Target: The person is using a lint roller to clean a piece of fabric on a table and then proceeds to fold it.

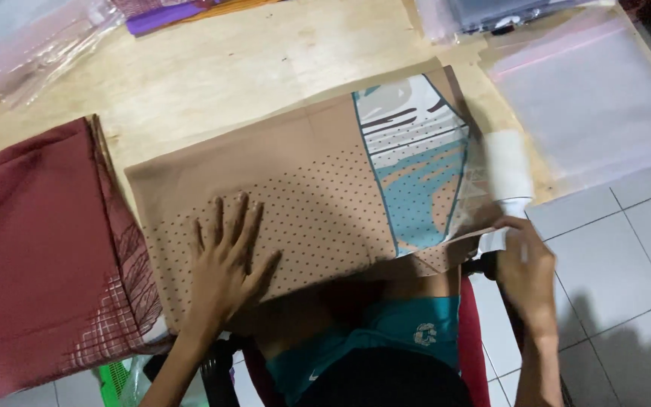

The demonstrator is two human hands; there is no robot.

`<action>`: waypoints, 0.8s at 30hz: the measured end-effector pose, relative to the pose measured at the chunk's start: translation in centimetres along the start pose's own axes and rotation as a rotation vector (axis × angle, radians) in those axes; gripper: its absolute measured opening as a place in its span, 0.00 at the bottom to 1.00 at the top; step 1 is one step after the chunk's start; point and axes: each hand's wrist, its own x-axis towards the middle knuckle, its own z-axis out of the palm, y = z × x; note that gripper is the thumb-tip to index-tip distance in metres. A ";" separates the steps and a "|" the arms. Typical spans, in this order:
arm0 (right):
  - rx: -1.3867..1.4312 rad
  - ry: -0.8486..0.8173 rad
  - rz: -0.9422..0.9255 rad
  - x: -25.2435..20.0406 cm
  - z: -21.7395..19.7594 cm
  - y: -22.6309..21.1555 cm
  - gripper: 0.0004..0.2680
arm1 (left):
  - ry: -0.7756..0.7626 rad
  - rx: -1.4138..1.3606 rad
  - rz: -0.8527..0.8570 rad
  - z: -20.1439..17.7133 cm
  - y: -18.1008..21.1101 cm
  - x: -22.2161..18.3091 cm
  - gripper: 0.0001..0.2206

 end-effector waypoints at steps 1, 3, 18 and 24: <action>0.001 0.005 -0.002 -0.6 -0.4 -0.8 0.09 | 0.004 0.001 0.004 -0.1 0.1 0.1 0.36; 0.129 0.104 0.026 -1.9 -1.2 -2.4 0.08 | -0.006 -0.033 -0.006 -0.2 0.3 0.0 0.36; 0.066 -0.163 -0.121 -1.1 1.2 2.3 0.10 | -0.013 0.007 -0.028 -0.5 0.8 0.5 0.36; -0.022 0.135 -0.138 -0.8 -0.7 -0.9 0.09 | 0.017 0.026 -0.007 -0.1 0.5 0.2 0.36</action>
